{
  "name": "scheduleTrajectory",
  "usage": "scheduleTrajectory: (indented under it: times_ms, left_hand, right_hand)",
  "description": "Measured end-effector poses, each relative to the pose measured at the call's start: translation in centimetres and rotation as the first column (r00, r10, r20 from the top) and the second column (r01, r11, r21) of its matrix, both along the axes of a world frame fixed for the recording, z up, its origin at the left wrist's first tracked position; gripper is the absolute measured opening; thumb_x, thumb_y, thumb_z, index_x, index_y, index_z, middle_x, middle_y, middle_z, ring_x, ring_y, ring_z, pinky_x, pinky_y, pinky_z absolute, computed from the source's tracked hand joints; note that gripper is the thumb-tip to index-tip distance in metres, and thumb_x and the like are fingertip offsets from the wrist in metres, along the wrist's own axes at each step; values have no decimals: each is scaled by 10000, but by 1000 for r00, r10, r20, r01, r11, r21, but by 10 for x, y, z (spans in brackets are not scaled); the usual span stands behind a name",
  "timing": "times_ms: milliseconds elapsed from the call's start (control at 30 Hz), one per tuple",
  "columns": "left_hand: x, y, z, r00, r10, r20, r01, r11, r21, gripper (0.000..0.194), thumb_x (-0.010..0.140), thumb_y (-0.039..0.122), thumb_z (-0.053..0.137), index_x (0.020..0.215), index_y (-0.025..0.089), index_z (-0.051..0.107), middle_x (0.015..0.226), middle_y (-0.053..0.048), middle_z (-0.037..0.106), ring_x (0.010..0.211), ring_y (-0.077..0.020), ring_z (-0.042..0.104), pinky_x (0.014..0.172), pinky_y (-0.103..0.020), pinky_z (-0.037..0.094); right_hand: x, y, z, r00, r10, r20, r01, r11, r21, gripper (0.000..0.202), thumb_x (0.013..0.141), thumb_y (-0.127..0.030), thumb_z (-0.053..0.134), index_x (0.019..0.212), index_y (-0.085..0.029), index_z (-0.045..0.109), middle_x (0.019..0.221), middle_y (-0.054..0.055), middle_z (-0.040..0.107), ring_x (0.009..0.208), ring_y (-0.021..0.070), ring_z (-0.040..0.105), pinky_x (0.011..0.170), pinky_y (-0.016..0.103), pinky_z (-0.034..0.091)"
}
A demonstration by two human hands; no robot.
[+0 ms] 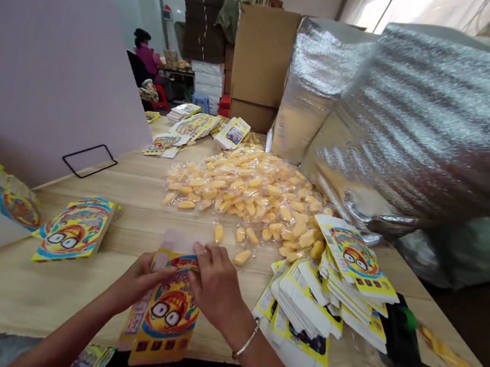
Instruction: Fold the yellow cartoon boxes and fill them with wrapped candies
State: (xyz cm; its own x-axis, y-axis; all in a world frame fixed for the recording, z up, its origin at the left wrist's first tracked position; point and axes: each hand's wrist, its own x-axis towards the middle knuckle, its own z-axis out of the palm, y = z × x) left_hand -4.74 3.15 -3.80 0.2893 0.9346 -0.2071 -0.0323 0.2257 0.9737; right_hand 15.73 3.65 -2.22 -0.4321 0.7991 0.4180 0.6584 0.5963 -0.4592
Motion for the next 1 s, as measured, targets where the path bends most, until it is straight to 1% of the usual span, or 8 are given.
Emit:
scheduleTrajectory:
  times_ms: [167,267,433,467,567,733,867,1000]
  left_hand:
    - [15,-19,-13,993,-39,-108,46,997,61,355,762,519,640,828,172,672,719,-24,708,641,-194,643,582,-289,523]
    - [-7,-14,-6,937,-35,-348,98,981,165,355,809,513,573,876,186,692,829,-38,726,759,-211,656,690,-308,537]
    - [-125,18,9,399,456,-796,-115,886,450,519,714,395,651,1142,103,614,1445,-229,395,1365,-430,269,1100,-595,206]
    - [-144,21,6,168,458,-873,-148,887,437,571,699,406,651,1188,119,585,1461,-230,364,1344,-450,297,1063,-625,250]
    - [-162,15,-15,-1,423,-906,-166,894,417,705,682,322,650,1321,89,463,1380,-271,433,1264,-460,406,962,-616,377]
    - [-130,-7,-38,120,430,-895,13,901,435,655,776,244,523,1410,193,367,1341,-147,529,1245,-324,484,977,-459,439]
    - [-132,11,-10,344,160,-925,257,932,257,573,706,141,532,1265,265,571,1177,-12,678,1053,-225,631,882,-320,511]
    - [-119,45,14,330,58,-942,399,896,195,450,699,67,540,987,360,723,1178,40,687,1172,-221,563,1035,-392,401]
  right_hand:
    - [-17,-14,-11,998,60,5,-59,991,-121,365,778,-164,615,1132,-168,528,1087,120,570,1002,266,524,868,438,495]
    - [-16,-14,-14,992,54,-118,-80,970,-231,191,747,-137,618,895,-201,517,933,46,581,868,209,532,752,337,468]
    - [2,1,-16,974,61,-220,-166,852,-497,159,735,-152,632,747,-198,480,706,-44,527,651,121,462,582,226,336]
    - [3,1,-18,968,70,-241,-191,828,-528,134,744,-158,625,766,-196,499,706,-47,529,647,116,459,579,221,330]
    - [-1,-2,-28,954,113,-277,-252,801,-543,85,754,-158,609,798,-192,544,746,-40,554,677,119,480,603,218,335]
    - [-7,-2,-45,968,67,-242,-194,813,-550,57,767,-200,602,744,-181,554,727,-30,553,675,125,481,601,221,323]
    - [0,2,-53,975,40,-220,-162,802,-574,97,787,-234,581,716,-179,547,693,-32,537,645,121,461,583,221,306]
    - [3,2,-64,981,-39,-193,-84,804,-588,142,792,-273,578,697,-172,546,678,-26,528,639,121,451,577,224,296]
